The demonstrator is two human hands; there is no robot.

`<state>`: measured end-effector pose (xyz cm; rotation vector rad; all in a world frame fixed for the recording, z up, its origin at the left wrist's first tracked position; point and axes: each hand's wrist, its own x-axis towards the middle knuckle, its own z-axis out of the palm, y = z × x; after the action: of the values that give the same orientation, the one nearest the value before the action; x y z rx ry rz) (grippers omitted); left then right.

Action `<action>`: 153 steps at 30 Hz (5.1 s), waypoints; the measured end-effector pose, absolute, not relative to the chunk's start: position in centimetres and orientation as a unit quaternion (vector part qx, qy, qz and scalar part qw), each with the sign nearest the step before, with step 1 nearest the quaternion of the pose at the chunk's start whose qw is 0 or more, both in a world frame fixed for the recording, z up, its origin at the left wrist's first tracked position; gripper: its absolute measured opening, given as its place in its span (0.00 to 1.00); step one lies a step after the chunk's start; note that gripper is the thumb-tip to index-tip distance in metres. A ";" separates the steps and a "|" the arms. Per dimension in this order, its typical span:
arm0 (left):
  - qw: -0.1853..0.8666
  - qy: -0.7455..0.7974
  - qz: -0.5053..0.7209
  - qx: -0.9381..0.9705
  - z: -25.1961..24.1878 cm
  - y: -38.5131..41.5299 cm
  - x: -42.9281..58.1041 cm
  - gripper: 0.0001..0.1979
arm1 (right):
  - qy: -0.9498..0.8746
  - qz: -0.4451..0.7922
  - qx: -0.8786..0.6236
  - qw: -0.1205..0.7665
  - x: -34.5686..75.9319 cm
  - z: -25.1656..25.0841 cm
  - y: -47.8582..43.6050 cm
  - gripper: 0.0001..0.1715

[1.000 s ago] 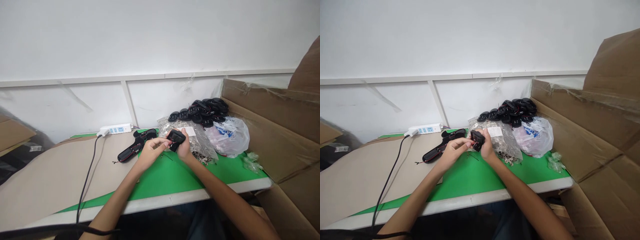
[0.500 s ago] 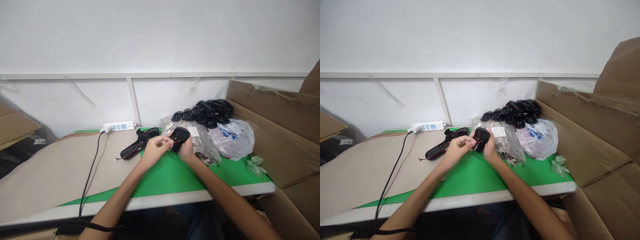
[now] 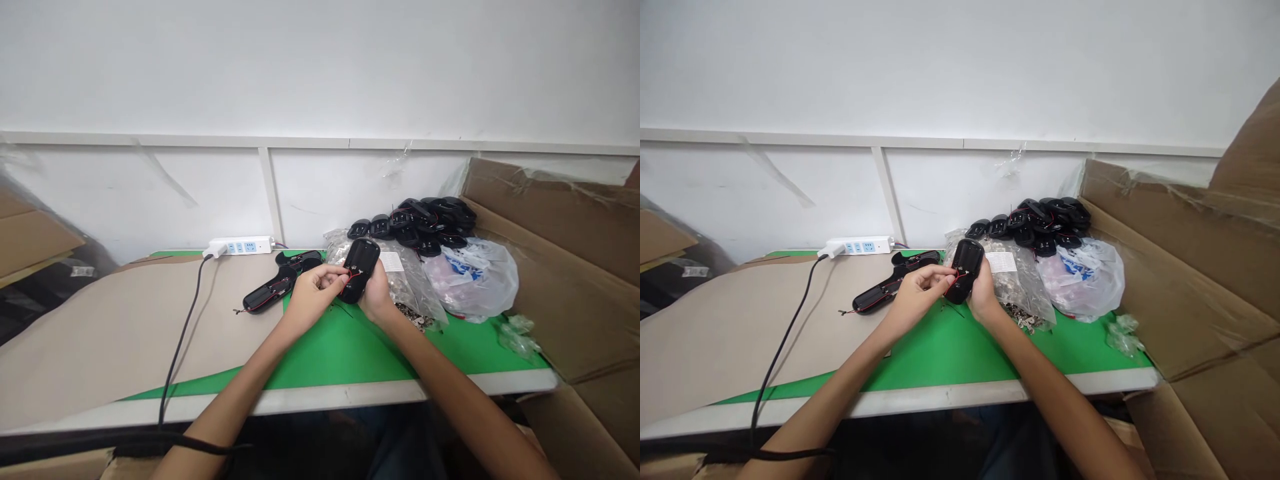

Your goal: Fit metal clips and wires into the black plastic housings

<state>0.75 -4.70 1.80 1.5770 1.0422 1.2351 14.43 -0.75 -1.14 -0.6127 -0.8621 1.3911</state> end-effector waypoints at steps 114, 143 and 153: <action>0.721 0.296 0.566 0.270 0.4 -8.1 4.5 0.31 | -0.717 0.099 -0.228 0.651 16.2 -1.2 -2.2 0.31; 0.654 0.321 0.532 0.431 -0.7 -6.6 3.1 0.27 | -0.745 0.090 -0.184 0.635 17.4 -0.1 -2.6 0.29; 0.493 0.335 0.534 0.600 -0.1 -6.3 1.9 0.26 | -0.728 0.139 -0.166 0.651 17.3 0.5 -2.9 0.32</action>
<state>1.86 -6.34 -0.09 1.4557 0.8134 1.2952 17.33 -2.87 0.45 -0.3761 -1.6523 0.3155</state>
